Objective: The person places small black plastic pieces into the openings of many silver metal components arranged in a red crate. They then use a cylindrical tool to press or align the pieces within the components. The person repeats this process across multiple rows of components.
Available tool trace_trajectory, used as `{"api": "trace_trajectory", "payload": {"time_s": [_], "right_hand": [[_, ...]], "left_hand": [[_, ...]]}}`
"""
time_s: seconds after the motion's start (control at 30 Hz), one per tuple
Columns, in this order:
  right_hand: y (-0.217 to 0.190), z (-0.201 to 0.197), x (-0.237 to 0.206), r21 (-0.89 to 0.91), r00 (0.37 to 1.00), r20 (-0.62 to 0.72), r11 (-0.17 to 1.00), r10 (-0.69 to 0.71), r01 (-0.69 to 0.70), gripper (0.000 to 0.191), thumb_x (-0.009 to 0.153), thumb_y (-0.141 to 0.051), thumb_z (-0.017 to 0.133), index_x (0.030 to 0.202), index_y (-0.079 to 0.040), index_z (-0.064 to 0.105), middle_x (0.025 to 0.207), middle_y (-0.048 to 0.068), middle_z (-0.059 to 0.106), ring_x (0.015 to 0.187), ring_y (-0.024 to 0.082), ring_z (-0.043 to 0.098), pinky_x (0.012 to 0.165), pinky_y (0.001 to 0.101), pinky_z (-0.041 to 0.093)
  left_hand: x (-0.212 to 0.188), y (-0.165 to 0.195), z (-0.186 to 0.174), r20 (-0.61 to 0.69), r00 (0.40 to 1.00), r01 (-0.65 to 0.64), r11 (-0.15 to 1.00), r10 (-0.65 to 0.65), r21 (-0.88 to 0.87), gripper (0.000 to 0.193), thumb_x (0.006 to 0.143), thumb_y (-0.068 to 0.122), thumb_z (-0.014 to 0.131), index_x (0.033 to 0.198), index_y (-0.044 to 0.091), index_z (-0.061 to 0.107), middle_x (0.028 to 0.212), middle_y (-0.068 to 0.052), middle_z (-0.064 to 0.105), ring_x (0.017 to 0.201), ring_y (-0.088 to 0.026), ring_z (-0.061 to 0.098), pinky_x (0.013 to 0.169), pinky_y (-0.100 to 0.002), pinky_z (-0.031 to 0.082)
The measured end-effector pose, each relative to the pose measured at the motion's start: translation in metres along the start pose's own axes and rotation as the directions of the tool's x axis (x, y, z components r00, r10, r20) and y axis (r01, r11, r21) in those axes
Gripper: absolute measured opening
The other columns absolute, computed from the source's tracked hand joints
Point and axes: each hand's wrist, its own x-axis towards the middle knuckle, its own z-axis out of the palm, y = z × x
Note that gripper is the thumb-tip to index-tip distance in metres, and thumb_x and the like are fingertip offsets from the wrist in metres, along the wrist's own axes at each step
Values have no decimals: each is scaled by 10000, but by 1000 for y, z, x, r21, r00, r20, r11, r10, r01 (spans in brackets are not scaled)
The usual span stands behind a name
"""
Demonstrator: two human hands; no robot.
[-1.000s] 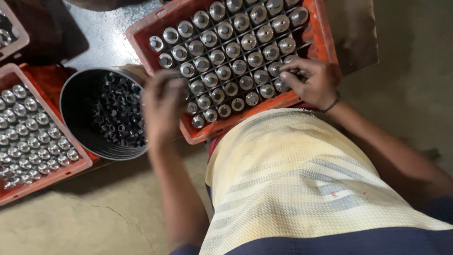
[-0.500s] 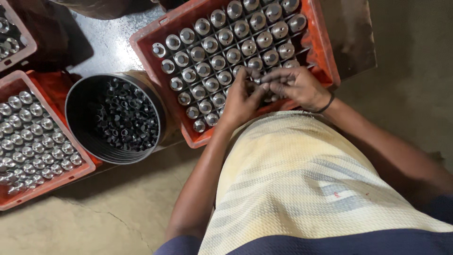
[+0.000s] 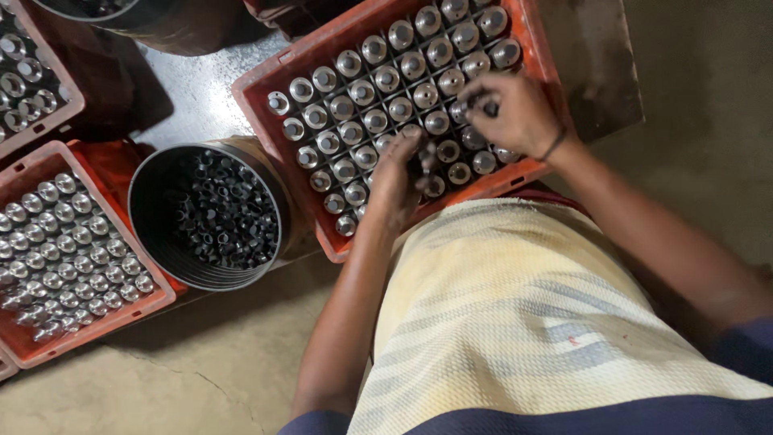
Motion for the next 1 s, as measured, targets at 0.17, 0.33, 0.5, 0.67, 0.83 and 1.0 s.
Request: {"api": "trace_trajectory", "payload": {"time_s": [0.17, 0.33, 0.5, 0.67, 0.83, 1.0], "right_hand": [[0, -1, 19, -310, 976, -122, 941, -181, 135, 256, 855, -58, 777, 1101, -2, 731, 1153, 210, 725, 1011, 380, 702, 912, 459, 577], [-11, -6, 21, -280, 980, -105, 950, -171, 136, 214, 880, -63, 764, 1089, -17, 746, 1088, 198, 723, 980, 384, 697, 883, 458, 558], [-13, -6, 19, -302, 976, -100, 940, -195, 157, 223, 901, -61, 747, 1118, -10, 732, 1111, 187, 718, 1004, 379, 698, 893, 453, 563], [-13, -1, 16, -384, 968, -145, 913, -206, 137, 219, 936, -99, 765, 1136, -11, 740, 1130, 180, 722, 986, 378, 696, 846, 450, 570], [-13, 3, 20, -413, 962, -115, 892, -248, 181, 223, 936, -110, 780, 1133, -8, 755, 1093, 182, 721, 938, 374, 705, 812, 455, 575], [-14, 10, 26, -472, 975, -82, 870, -206, 144, 203, 931, -93, 762, 1112, -1, 760, 1031, 194, 712, 876, 371, 712, 784, 460, 584]], "left_hand": [[7, 6, 0, 28, 999, -37, 999, 37, -1, 199, 1012, 68, 473, 1158, 45, 606, 949, -22, 641, 797, -98, 609, 601, -242, 467], [10, 4, -5, 58, 993, -103, 992, 99, 76, 237, 1033, 67, 527, 1246, 34, 626, 1018, -35, 666, 805, -106, 584, 631, -257, 456], [13, 3, -5, 21, 954, -264, 812, 298, 520, 255, 1029, 64, 609, 1281, 30, 629, 1094, -72, 691, 860, -158, 608, 726, -296, 513], [27, 18, 9, 138, 857, -327, 316, 496, 891, 216, 985, 67, 627, 1194, 16, 641, 1112, -171, 748, 1005, -290, 751, 864, -394, 580], [42, 31, 31, 248, 791, -348, 77, 559, 934, 190, 880, 22, 653, 1046, 41, 743, 1054, -269, 669, 960, -429, 673, 873, -489, 523], [49, 38, 40, 293, 768, -313, -66, 569, 948, 243, 825, 5, 627, 1024, 58, 756, 1043, -262, 691, 937, -444, 679, 804, -504, 537]]}}
